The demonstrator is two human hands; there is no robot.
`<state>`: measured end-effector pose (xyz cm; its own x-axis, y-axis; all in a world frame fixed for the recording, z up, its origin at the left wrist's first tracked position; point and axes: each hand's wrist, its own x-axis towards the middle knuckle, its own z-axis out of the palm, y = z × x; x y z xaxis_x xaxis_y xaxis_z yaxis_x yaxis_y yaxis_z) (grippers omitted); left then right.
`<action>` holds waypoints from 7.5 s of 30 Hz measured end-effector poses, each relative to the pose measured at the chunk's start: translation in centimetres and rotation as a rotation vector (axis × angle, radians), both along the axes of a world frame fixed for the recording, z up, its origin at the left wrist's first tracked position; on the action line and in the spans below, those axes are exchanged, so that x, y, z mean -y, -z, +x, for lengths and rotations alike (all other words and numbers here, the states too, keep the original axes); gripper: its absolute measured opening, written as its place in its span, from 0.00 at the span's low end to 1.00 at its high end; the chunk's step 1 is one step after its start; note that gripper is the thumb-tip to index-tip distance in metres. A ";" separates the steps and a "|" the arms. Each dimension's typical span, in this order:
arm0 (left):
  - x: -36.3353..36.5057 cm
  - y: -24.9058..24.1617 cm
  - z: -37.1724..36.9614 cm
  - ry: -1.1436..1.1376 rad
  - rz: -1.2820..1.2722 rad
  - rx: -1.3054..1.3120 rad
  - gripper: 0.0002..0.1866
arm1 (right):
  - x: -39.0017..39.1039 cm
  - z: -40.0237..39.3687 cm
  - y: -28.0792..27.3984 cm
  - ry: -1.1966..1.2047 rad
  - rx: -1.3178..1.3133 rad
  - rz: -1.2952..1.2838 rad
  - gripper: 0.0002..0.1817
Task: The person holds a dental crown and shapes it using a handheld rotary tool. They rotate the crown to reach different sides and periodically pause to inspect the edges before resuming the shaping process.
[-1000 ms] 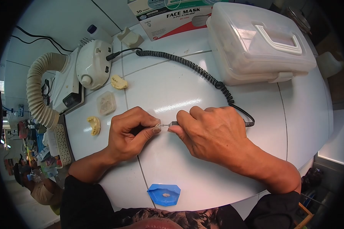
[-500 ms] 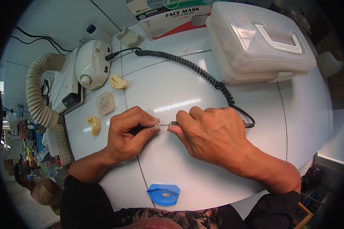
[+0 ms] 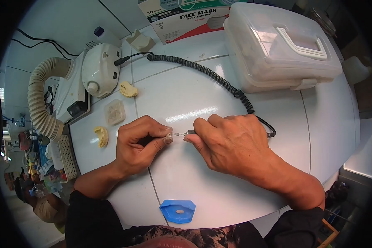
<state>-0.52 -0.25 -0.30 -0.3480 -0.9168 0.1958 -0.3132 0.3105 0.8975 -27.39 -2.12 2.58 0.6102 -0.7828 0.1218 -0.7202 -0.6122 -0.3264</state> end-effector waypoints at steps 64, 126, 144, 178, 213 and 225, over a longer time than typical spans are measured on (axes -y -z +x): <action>1.0 0.5 0.2 0.002 0.208 -0.175 0.05 | 1.1 0.2 2.1 0.296 -0.083 -0.280 0.30; 0.6 0.2 1.0 0.170 0.284 -0.269 0.12 | 0.8 -1.3 1.7 0.210 0.018 -0.225 0.24; -0.7 0.1 0.3 0.020 0.230 -0.114 0.10 | -1.7 0.1 0.3 0.004 0.045 -0.148 0.27; -1.0 0.0 0.3 0.072 0.240 -0.105 0.07 | -2.4 0.7 1.1 0.017 -0.041 -0.218 0.29; -0.8 -0.2 0.3 0.059 0.322 -0.090 0.06 | -2.6 0.6 1.2 0.048 -0.032 -0.212 0.29; -0.7 -0.1 0.4 0.070 0.333 -0.091 0.06 | -2.5 0.6 1.0 0.042 -0.032 -0.182 0.29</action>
